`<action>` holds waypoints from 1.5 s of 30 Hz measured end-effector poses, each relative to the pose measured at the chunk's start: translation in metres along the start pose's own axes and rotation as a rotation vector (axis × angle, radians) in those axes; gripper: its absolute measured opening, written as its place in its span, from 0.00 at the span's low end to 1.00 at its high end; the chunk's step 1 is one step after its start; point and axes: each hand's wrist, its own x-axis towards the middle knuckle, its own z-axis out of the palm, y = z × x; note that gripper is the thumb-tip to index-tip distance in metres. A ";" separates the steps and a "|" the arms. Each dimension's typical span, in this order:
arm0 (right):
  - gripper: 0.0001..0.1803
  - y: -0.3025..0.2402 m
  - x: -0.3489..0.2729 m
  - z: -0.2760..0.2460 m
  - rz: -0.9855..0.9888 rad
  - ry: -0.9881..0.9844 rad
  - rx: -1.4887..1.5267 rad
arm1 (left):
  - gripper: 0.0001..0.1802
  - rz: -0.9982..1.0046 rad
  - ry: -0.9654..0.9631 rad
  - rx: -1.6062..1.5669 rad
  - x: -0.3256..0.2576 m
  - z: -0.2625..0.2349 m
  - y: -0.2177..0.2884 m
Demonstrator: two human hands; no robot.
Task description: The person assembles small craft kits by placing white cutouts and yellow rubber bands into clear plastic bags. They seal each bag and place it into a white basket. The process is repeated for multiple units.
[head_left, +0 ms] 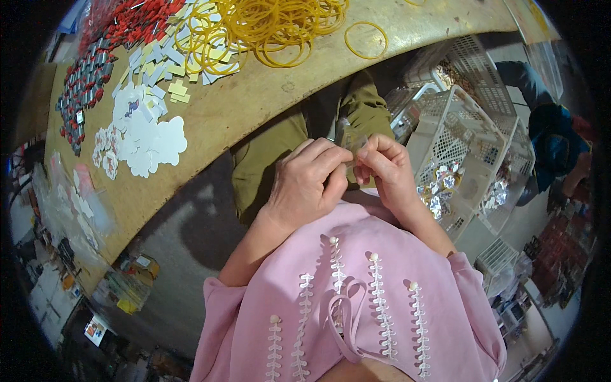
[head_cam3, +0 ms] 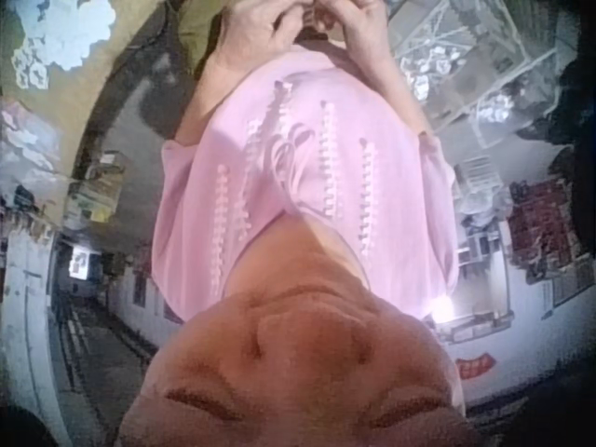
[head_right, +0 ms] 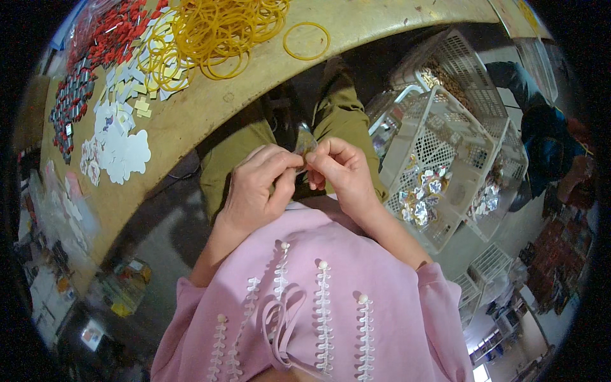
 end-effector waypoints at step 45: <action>0.12 0.009 0.012 -0.005 -0.010 -0.171 -0.075 | 0.09 -0.540 0.006 -0.450 -0.007 -0.012 -0.017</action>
